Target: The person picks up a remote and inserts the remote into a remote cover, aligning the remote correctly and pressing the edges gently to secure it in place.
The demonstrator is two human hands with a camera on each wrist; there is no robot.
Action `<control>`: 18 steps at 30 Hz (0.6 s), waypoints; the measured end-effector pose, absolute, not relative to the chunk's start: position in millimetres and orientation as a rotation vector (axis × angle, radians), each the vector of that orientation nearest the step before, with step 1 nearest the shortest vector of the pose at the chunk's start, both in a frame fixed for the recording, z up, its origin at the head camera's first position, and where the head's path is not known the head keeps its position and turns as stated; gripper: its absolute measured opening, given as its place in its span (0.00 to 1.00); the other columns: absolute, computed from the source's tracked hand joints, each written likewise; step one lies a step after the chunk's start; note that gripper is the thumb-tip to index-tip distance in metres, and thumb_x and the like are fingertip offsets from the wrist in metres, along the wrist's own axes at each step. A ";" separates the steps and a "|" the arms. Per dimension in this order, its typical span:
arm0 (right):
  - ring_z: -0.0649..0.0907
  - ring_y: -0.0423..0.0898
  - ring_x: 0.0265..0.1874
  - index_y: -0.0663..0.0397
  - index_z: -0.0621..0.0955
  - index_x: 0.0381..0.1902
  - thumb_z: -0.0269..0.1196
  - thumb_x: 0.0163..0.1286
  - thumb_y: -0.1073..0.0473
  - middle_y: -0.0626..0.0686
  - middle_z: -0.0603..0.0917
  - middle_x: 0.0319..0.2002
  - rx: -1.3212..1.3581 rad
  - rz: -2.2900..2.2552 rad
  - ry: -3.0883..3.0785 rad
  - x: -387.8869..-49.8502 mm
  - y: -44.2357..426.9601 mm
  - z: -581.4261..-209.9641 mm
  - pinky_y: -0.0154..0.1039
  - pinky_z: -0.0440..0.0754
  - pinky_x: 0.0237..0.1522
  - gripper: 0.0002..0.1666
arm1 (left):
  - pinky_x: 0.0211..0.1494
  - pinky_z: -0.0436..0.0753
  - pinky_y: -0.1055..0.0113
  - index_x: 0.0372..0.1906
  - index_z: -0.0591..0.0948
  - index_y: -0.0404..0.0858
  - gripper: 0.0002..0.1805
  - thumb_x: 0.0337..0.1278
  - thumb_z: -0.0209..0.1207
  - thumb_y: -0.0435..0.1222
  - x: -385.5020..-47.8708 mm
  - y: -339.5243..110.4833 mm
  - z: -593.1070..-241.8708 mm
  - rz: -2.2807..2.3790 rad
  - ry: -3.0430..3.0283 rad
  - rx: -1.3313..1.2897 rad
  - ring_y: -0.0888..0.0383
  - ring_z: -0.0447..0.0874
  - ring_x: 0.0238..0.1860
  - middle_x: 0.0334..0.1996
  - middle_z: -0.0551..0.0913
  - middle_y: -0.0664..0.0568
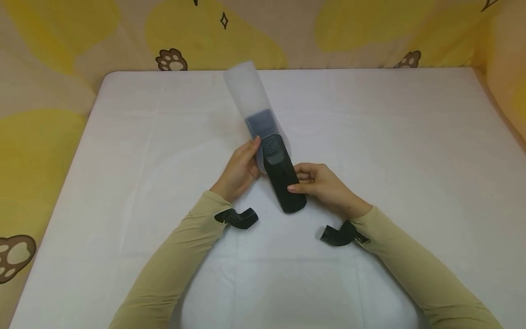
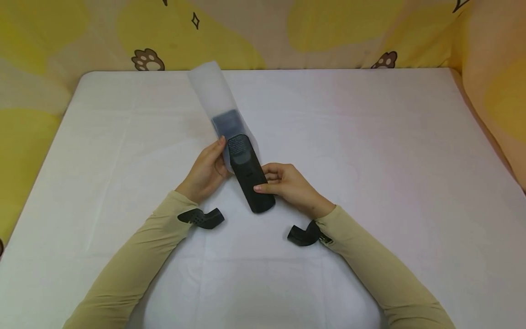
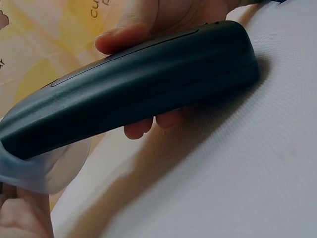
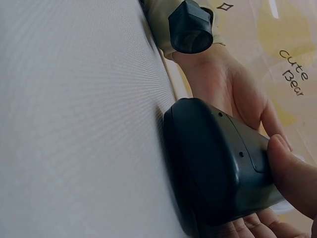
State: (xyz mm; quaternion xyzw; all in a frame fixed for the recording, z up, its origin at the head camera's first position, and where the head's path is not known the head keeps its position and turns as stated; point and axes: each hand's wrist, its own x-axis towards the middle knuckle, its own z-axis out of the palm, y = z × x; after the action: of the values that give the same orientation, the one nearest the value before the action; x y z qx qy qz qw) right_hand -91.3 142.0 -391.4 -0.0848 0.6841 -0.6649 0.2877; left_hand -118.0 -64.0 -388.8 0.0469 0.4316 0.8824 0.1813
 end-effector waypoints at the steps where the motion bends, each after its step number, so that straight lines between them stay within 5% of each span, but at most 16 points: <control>1: 0.85 0.45 0.39 0.74 0.72 0.51 0.64 0.60 0.71 0.59 0.85 0.41 -0.223 -1.777 1.825 -91.2 142.1 -391.5 0.36 0.81 0.44 0.22 | 0.52 0.76 0.69 0.52 0.69 0.33 0.14 0.75 0.38 0.37 -118.1 -64.0 -389.2 2.491 1.219 0.138 0.60 0.76 0.49 0.45 0.79 0.51; 18: 0.85 0.45 0.39 0.75 0.72 0.51 0.62 0.59 0.74 0.56 0.85 0.40 -0.240 -1.864 1.739 -89.6 142.9 -390.9 0.38 0.82 0.43 0.21 | 0.53 0.75 0.70 0.52 0.68 0.31 0.15 0.75 0.36 0.36 -117.2 -64.2 -387.7 2.453 1.254 0.126 0.62 0.77 0.47 0.43 0.79 0.52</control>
State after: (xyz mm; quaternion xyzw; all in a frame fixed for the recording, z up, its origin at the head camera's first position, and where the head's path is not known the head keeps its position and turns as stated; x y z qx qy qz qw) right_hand -89.6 142.9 -390.9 -0.0899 0.6506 -0.6975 0.2866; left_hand -117.2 -64.2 -387.7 0.0447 0.4465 0.8731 0.1908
